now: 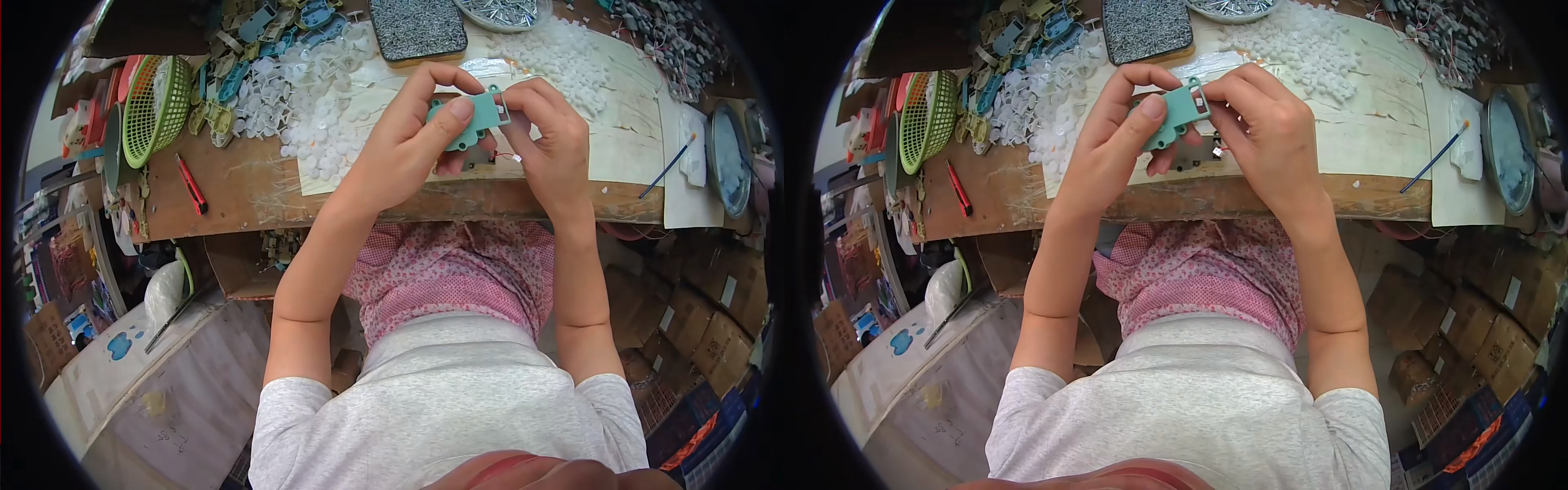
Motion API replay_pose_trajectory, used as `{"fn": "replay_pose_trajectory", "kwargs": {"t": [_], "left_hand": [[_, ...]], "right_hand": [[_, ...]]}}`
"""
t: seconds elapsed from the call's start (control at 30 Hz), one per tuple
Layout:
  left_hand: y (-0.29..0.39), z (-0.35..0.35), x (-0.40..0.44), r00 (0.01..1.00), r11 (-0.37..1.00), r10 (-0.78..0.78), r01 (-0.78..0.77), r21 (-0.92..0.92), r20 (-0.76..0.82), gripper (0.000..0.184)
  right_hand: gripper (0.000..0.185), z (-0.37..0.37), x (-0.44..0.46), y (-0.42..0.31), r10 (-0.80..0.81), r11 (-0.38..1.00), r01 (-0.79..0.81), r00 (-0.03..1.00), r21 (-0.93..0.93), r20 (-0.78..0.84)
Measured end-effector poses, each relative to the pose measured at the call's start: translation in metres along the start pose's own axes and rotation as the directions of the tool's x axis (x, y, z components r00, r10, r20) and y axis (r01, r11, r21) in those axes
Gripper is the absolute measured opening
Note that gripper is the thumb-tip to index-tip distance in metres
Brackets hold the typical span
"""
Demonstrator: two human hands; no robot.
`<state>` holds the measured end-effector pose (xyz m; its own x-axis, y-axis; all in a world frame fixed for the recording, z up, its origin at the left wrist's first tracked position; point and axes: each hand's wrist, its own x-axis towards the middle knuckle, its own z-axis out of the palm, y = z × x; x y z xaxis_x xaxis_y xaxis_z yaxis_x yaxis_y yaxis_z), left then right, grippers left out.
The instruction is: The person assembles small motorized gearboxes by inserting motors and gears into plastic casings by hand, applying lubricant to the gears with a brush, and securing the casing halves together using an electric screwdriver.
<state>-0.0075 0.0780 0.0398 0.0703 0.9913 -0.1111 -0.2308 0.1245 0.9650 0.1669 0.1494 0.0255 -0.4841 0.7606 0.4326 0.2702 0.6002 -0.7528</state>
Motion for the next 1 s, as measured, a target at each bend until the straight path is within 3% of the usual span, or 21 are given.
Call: {"fn": "replay_pose_trajectory", "kwargs": {"t": [0.07,0.13,0.3,0.37,0.43,0.47,0.5,0.53,0.67,0.73,0.8,0.87,0.9,0.97,1.0], "left_hand": [[-0.003,0.004,0.002,0.999,0.997,-0.009,0.013,0.079,-0.045,0.031],[-0.009,0.003,0.005,0.976,0.89,0.169,-0.091,0.446,-0.136,0.025],[-0.01,0.0,0.006,0.975,0.888,0.162,-0.077,0.454,-0.152,0.022],[-0.009,0.0,0.006,0.978,0.888,0.161,-0.086,0.452,-0.129,0.022],[-0.008,0.0,0.004,0.965,0.764,0.193,-0.035,0.644,-0.175,0.022],[-0.009,-0.004,0.005,0.965,0.765,0.194,-0.037,0.643,-0.176,0.022],[-0.012,-0.011,0.005,0.902,0.481,0.43,-0.188,0.856,-0.043,0.024],[-0.015,-0.017,0.004,0.791,0.118,0.592,-0.275,0.954,0.155,0.027],[-0.023,-0.025,-0.011,0.841,0.081,0.453,-0.37,0.926,0.296,0.034],[-0.025,-0.024,-0.018,0.856,-0.052,0.398,-0.337,0.94,0.329,0.037],[-0.026,-0.023,-0.019,0.855,-0.05,0.399,-0.339,0.939,0.33,0.036],[-0.022,-0.026,-0.018,0.849,-0.057,0.414,-0.335,0.941,0.327,0.036],[-0.016,-0.029,-0.013,0.845,-0.002,0.405,-0.382,0.924,0.35,0.034],[-0.005,-0.037,-0.003,0.836,0.048,0.406,-0.423,0.905,0.37,0.032],[-0.002,-0.041,0.003,0.854,0.186,0.436,-0.395,0.9,0.285,0.028]], "right_hand": [[0.016,-0.002,-0.003,0.003,0.051,0.996,-0.054,0.998,0.072,0.037],[0.019,-0.001,-0.006,0.006,0.085,0.99,-0.086,0.996,0.11,0.021],[0.029,-0.013,-0.001,-0.01,0.101,0.98,-0.107,0.994,0.167,0.045],[0.027,-0.013,-0.001,-0.002,-0.021,1.0,0.023,0.991,-0.014,0.135],[0.027,-0.01,0.001,0.005,0.03,0.999,-0.027,0.987,-0.023,0.156],[0.028,-0.008,0.002,0.009,0.083,0.996,-0.079,0.981,-0.028,0.176],[0.028,-0.006,0.002,0.013,0.082,0.997,-0.078,0.981,-0.029,0.177],[0.029,-0.004,0.003,0.017,0.057,0.997,-0.046,0.978,-0.059,0.202],[0.026,0.0,0.006,0.025,0.035,0.994,-0.007,0.968,-0.111,0.249],[0.026,0.0,0.008,0.027,0.045,0.995,-0.019,0.962,-0.099,0.268],[0.026,-0.002,0.009,0.029,0.057,0.995,-0.033,0.958,-0.092,0.282],[0.032,-0.007,0.013,0.034,0.06,0.995,-0.022,0.916,-0.099,0.397],[0.032,-0.014,0.018,0.035,0.053,0.995,-0.012,0.915,-0.103,0.4],[0.037,-0.031,0.034,0.036,0.061,0.998,-0.063,0.806,-0.017,0.588],[0.039,-0.038,0.043,0.039,0.125,0.988,-0.152,0.793,-0.005,0.596]]}}
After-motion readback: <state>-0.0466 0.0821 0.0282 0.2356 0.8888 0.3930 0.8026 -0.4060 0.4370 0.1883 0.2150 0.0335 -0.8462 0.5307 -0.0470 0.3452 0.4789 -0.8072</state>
